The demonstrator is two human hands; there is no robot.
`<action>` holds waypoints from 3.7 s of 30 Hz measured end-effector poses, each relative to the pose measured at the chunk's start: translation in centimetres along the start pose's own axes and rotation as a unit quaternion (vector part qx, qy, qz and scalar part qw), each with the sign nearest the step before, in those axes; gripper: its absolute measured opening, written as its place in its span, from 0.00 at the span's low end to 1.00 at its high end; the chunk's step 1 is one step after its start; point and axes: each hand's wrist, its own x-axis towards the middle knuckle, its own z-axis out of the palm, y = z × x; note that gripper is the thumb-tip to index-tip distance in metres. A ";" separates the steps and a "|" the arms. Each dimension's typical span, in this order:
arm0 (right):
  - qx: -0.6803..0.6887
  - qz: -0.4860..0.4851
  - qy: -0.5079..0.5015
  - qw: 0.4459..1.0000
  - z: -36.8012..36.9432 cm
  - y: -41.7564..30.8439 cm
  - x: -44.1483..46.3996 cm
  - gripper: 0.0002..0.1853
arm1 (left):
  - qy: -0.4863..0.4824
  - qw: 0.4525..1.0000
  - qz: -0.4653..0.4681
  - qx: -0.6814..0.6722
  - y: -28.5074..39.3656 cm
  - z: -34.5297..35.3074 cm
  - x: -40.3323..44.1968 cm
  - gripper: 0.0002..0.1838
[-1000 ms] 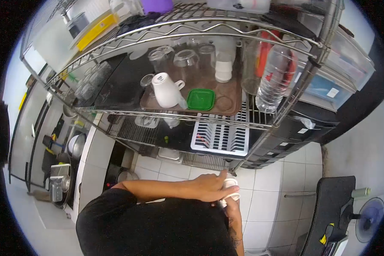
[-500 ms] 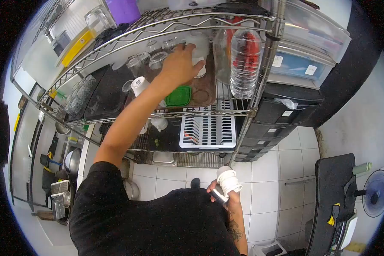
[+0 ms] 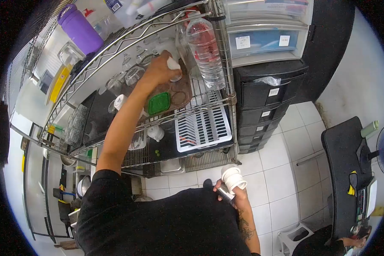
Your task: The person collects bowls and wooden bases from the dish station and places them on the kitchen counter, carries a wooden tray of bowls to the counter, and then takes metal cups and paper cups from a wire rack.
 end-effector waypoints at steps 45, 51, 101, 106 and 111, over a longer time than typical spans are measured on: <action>-0.384 0.102 -0.008 0.918 6.1 1.8 7.5 0.42 | -0.118 0.316 -0.471 -0.815 7.8 16.7 -31.0 0.17; -0.477 0.111 0.015 0.872 8.4 1.9 6.8 0.42 | -0.156 0.283 -0.510 -0.798 7.2 17.2 -31.4 0.16; -0.176 0.079 0.361 0.912 -4.4 -1.2 -9.5 0.35 | -0.562 0.149 -0.475 -0.660 11.0 28.2 -30.5 0.24; 0.007 0.023 0.432 0.901 -8.7 -5.9 -18.2 0.26 | -0.630 0.121 -0.451 -0.621 24.3 30.8 -28.9 0.25; 0.159 -0.119 0.503 0.841 -14.2 -9.2 -25.6 0.24 | -0.660 0.118 -0.427 -0.606 36.5 30.7 -27.2 0.26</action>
